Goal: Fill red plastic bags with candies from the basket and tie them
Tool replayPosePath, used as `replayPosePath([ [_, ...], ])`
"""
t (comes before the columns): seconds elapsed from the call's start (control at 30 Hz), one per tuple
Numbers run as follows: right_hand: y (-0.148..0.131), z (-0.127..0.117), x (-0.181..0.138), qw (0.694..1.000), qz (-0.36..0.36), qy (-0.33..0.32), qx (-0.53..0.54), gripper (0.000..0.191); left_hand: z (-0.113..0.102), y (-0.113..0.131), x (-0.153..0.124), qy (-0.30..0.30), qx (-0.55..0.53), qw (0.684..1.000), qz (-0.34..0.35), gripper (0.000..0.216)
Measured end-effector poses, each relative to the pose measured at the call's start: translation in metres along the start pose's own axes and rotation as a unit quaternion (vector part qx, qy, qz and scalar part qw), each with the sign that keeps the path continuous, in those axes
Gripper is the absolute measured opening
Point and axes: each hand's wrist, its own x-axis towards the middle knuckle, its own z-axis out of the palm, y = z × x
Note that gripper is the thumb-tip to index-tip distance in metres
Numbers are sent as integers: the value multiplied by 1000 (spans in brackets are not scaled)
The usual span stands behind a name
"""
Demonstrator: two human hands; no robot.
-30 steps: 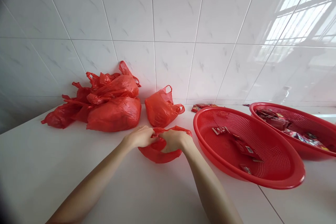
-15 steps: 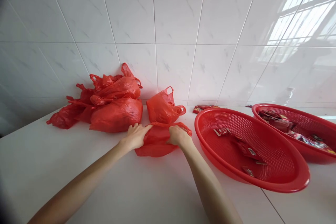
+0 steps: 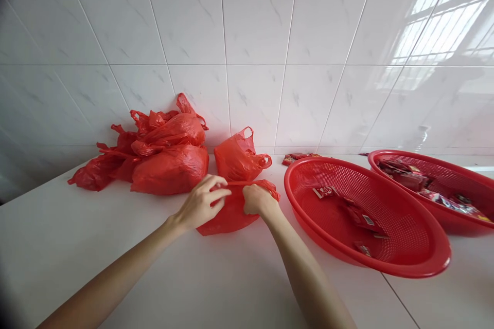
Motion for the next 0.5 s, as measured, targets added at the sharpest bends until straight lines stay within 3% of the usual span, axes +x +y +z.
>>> replayPosePath([
  [0.07,-1,3,4,1000,-23,-3,-6,8,5,5,1,-103,14,995,0,33],
  [0.17,0,9,13,999,-47,-11,-19,11,12,5,4,-241,68,967,-48,33],
  [0.37,2,15,22,998,-39,-32,-22,6,12,-15,8,-318,98,936,-117,29],
  [0.5,1,14,19,998,-8,-69,-5,11,6,-28,14,-355,86,923,-119,43],
])
